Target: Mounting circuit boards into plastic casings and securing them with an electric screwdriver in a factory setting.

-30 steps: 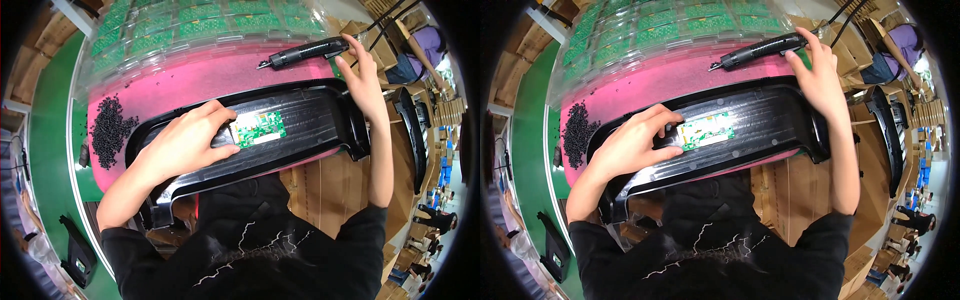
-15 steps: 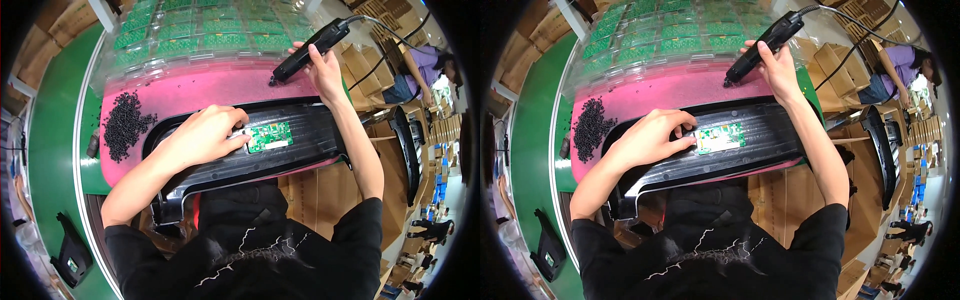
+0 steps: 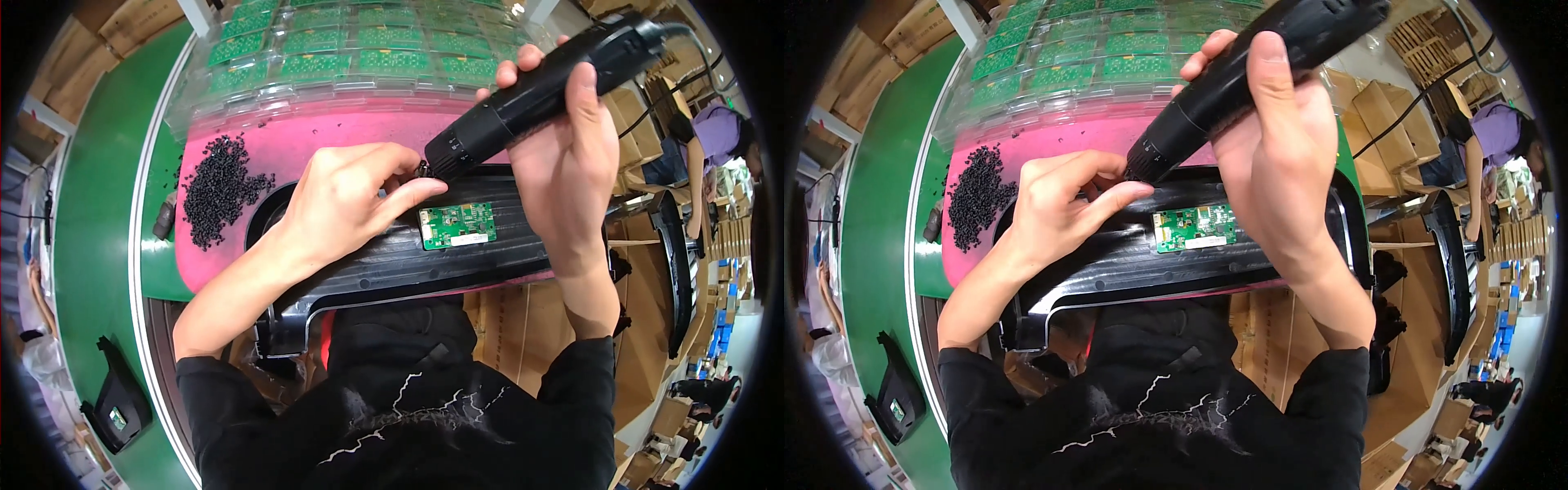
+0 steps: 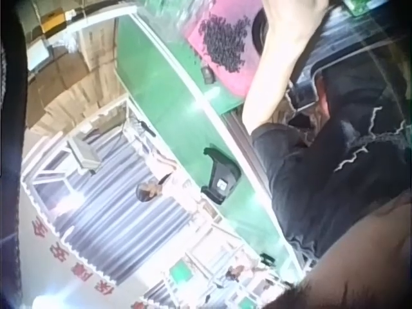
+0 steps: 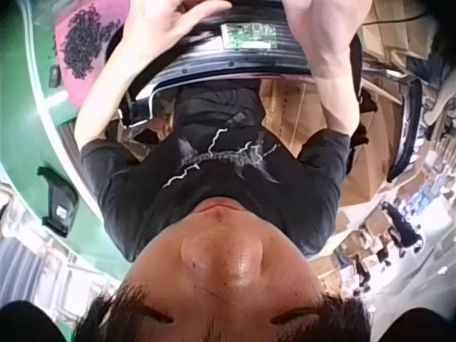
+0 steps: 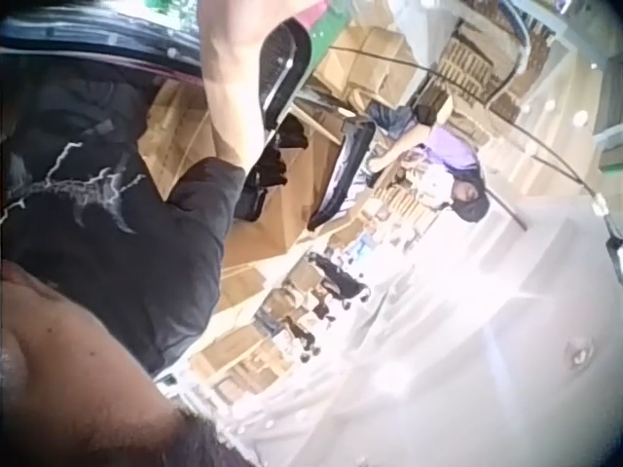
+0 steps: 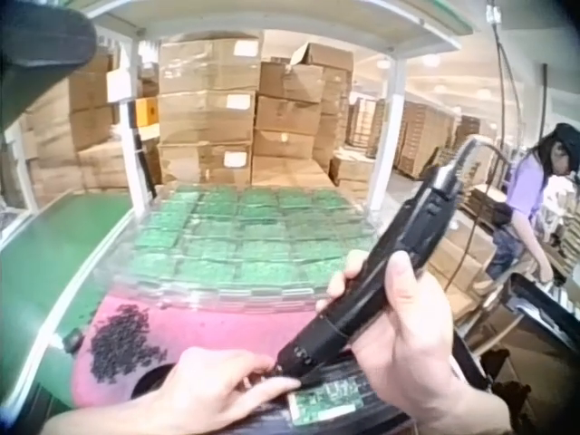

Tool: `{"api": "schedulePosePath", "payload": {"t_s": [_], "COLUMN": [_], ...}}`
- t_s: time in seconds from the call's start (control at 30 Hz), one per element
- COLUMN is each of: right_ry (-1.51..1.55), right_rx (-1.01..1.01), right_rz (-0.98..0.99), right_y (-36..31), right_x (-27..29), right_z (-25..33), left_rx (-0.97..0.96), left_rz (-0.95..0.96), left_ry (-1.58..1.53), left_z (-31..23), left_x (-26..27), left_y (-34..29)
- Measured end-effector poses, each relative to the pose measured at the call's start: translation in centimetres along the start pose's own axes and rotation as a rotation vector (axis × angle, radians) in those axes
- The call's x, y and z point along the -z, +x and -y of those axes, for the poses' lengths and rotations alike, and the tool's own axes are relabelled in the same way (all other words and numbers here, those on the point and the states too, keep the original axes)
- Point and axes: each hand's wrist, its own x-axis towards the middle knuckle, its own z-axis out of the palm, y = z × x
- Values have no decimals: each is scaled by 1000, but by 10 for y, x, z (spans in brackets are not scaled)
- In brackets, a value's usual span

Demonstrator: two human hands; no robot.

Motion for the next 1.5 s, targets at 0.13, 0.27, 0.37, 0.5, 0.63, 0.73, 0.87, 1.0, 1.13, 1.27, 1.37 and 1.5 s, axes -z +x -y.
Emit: {"api": "schedulePosePath", "payload": {"t_s": [0.13, 0.27, 0.37, 0.5, 0.63, 0.73, 0.87, 1.0, 1.13, 1.27, 1.37, 1.5], "right_ry": [111, 208, 272, 266, 282, 263, 196, -21, 118, 121, 108, 94], "right_rx": [16, 57, 109, 175, 202, 190, 190, 329, 382, 417, 439, 442], "right_rz": [16, -1, 47, 58, 14, -35, 80, 147, 74, 91, 83, 79], "right_y": [-11, -25, -31, -36, -41, -44, -44, -46, -52, -53, -54, -57], "right_x": [1, 1, 4, 3, -3, -9, -1, 5, -4, -12, -17, -19], "right_z": [3, 3, 3, 7, 8, 7, 11, 21, 33, 33, 28, 28], "left_rx": [-154, -243, -262, -282, -341, -385, -422, -360, -230, -231, -249, -262], "left_rz": [3, 61, 89, 114, 126, 192, 222, 28, 128, 175, 157, 165], "left_ry": [64, 123, 169, 85, 87, 156, 189, 34, -142, -257, -265, -307], "left_z": [1, -1, 2, 2, -3, -2, -1, 3, 2, 5, 6, 4], "left_x": [-2, -1, -1, -5, -2, 2, 3, 2, -5, -7, -6, -3], "left_y": [0, 1, -2, 1, 2, -1, -1, 2, 1, -4, -5, -3]}}
